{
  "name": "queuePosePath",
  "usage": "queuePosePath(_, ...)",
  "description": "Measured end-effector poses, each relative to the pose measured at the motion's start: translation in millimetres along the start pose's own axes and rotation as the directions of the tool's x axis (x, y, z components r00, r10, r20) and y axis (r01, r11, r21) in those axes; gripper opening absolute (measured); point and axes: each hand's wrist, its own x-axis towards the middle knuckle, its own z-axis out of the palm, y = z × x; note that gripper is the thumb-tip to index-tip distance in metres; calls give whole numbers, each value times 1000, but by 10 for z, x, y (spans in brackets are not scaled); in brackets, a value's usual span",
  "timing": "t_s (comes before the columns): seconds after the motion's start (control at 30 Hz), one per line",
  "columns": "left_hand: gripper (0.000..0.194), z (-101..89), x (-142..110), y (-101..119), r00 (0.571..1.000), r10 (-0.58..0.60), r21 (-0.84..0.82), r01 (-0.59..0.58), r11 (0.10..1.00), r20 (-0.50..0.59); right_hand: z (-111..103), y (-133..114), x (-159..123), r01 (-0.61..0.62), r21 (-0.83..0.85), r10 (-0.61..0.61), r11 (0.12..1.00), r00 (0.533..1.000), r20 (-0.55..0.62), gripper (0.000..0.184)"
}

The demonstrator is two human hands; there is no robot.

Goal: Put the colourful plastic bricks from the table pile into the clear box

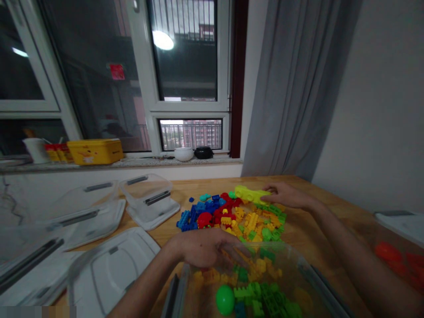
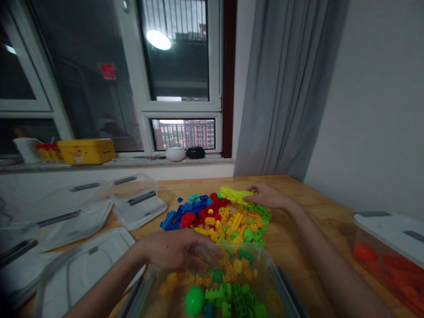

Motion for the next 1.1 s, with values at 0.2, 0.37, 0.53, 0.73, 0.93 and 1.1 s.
queuePosePath(0.2, 46, 22, -28, 64, 999, -26, 98, 30, 995, -40, -68, -232, -128, 38, 222, -65, 974, 991, 115, 53)
queuePosePath(0.37, 39, 27, -52, 100, 996, -57, 160, 67, 985, -67, -171, -445, -306, -6, 435, -110, 900, 965, 240, 52)
queuePosePath(0.53, 49, 28, -23, 66, 998, -50, 150, 57, 987, -48, -312, -624, -516, 55, 486, -252, 872, 902, 350, 48)
queuePosePath(0.73, 47, -2, -16, 60, 998, 58, 161, -58, 985, 1, -294, -939, -749, 6, 406, -280, 914, 734, 619, 52)
queuePosePath(0.93, 49, 1, -46, 115, 999, -36, 195, 40, 980, -23, -163, -1298, -890, 225, -4, -157, 974, 690, 707, 54)
queuePosePath(1.1, 45, 18, -47, 130, 999, -25, 201, 34, 979, -45, -22, -1474, -928, 396, -48, -239, 917, 642, 728, 47)
